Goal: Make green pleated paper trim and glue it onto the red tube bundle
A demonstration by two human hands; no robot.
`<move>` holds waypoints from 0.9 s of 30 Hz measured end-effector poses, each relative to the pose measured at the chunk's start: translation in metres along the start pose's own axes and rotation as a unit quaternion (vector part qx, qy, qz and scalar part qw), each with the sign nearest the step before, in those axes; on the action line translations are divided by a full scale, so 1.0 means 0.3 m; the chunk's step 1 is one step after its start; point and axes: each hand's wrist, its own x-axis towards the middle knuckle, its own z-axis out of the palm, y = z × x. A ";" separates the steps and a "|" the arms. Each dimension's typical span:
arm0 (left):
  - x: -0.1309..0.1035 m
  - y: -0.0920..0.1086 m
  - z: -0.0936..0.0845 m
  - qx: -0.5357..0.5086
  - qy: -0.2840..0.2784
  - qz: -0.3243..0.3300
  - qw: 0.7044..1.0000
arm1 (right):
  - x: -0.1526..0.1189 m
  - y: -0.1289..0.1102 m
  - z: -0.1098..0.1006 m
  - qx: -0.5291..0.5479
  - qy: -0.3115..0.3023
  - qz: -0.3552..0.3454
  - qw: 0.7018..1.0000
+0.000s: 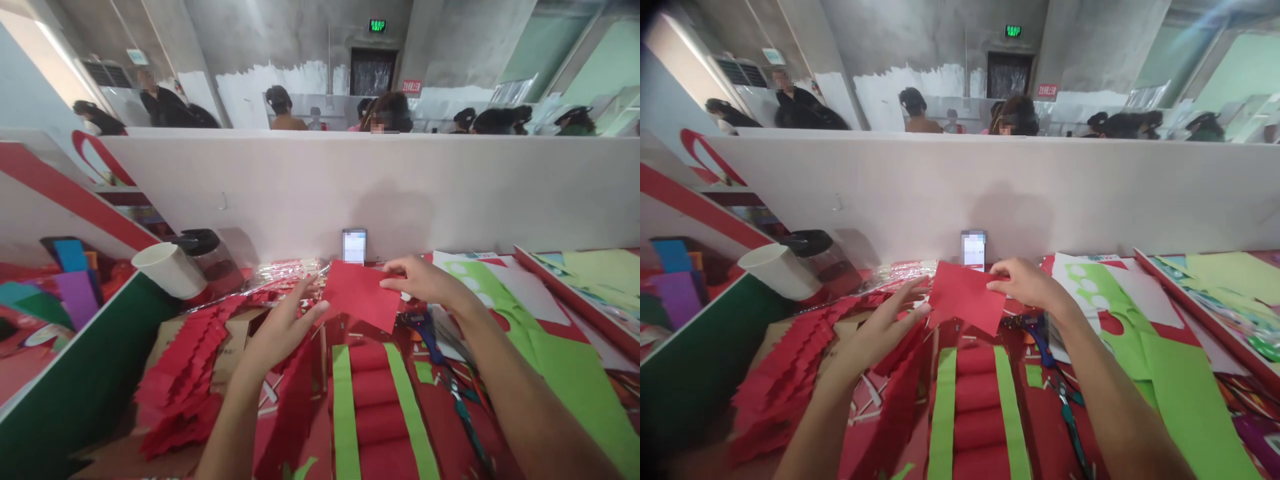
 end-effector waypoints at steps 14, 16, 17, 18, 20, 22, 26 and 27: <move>-0.063 0.158 0.034 0.047 -0.290 0.068 0.954 | -0.319 0.068 0.190 0.089 -0.065 -0.033 0.993; -0.065 0.163 0.061 0.063 -0.335 0.041 0.939 | -0.346 0.100 0.226 0.098 -0.056 -0.005 0.994; -0.065 0.163 0.076 0.064 -0.352 0.024 0.934 | -0.356 0.112 0.241 0.105 -0.045 0.011 0.993; -0.064 0.162 0.090 0.063 -0.363 0.009 0.930 | -0.364 0.122 0.254 0.117 -0.032 0.022 0.992; -0.062 0.157 0.112 0.073 -0.367 -0.007 0.927 | -0.372 0.138 0.273 0.147 -0.007 0.029 0.989; -0.060 0.151 0.123 0.083 -0.363 -0.012 0.928 | -0.373 0.148 0.287 0.165 0.005 0.031 0.986; -0.062 0.137 0.121 0.107 -0.343 -0.030 0.933 | -0.368 0.162 0.307 0.148 0.031 0.047 0.987; -0.063 0.133 0.119 0.119 -0.336 -0.032 0.934 | -0.368 0.164 0.311 0.142 0.040 0.048 0.988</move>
